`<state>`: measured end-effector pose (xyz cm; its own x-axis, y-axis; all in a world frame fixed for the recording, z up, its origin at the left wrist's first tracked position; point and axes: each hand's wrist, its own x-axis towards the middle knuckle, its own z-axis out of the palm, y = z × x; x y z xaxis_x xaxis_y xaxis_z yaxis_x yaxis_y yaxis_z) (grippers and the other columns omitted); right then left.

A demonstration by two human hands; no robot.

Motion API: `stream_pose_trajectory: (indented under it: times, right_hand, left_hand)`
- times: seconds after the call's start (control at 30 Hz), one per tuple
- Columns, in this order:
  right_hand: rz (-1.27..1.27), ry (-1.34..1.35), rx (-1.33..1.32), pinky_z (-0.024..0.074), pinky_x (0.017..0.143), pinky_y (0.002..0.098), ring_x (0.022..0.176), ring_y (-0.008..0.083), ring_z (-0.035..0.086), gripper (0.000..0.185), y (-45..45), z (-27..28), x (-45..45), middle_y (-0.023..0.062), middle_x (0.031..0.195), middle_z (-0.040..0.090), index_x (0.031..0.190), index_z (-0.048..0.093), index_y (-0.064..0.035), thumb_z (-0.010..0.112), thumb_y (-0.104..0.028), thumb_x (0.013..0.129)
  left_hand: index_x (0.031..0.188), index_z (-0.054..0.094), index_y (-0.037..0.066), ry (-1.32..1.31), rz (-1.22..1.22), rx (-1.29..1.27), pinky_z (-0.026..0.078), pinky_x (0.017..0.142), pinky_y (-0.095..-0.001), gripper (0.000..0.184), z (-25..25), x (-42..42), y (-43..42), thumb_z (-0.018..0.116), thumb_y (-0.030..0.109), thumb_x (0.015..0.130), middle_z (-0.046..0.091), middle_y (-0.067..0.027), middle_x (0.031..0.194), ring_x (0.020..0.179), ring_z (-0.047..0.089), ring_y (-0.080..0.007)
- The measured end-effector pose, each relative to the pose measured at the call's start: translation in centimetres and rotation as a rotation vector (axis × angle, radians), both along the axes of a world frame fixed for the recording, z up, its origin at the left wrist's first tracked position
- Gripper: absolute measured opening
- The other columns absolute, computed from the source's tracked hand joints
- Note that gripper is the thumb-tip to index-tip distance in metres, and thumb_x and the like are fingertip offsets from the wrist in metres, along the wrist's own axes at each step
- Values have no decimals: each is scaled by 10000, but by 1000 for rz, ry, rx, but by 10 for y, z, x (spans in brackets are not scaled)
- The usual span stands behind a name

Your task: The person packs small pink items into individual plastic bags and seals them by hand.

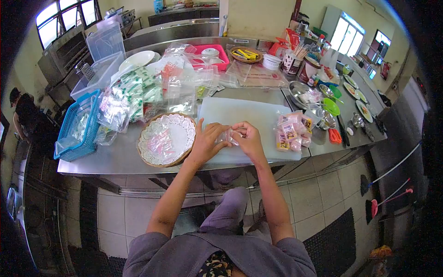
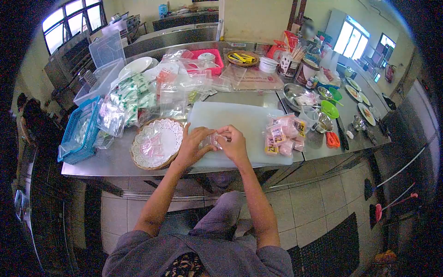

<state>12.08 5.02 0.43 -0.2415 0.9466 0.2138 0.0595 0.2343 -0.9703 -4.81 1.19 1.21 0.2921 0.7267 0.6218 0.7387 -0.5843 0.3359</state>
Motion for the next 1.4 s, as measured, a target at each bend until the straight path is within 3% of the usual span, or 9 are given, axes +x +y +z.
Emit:
stream_pose_trajectory:
  times: [0.07,0.57,1.07,1.27,1.4]
  right_hand:
    - [40,33,-18,423,616,199,686,64,549,213,-3,7,-1,50,771,626,961,541,-27,631,-41,768]
    - [111,129,-109,444,652,224,739,111,565,312,-9,24,-5,94,822,610,1047,495,-13,617,-24,760]
    - [128,208,-148,424,684,225,781,95,542,320,-8,21,-3,60,833,584,1070,480,-36,591,-24,770]
    - [101,159,-138,456,607,234,718,126,582,322,-6,19,-6,102,813,614,1042,479,-24,612,-25,749]
    - [62,89,-113,453,571,241,666,123,588,306,-10,27,-9,87,750,626,1021,481,-29,620,-29,749]
  left_hand:
    - [1131,537,131,-32,-4,10,174,1012,-555,517,1,1,-1,695,345,688,580,-36,1033,1061,510,-201]
    - [1121,554,160,-113,-43,-7,124,1030,-545,528,7,-1,-5,752,281,647,586,-22,1061,1075,513,-201]
    - [1097,570,177,-160,-36,44,139,1010,-581,504,4,-1,-2,748,318,647,599,13,1023,1029,530,-184]
    - [1097,566,182,-97,-33,73,151,993,-602,507,10,1,-5,752,291,637,599,21,1020,1019,534,-173]
    - [1096,561,186,-71,-23,81,159,990,-605,506,9,2,-5,753,264,635,602,26,1015,1008,541,-165]
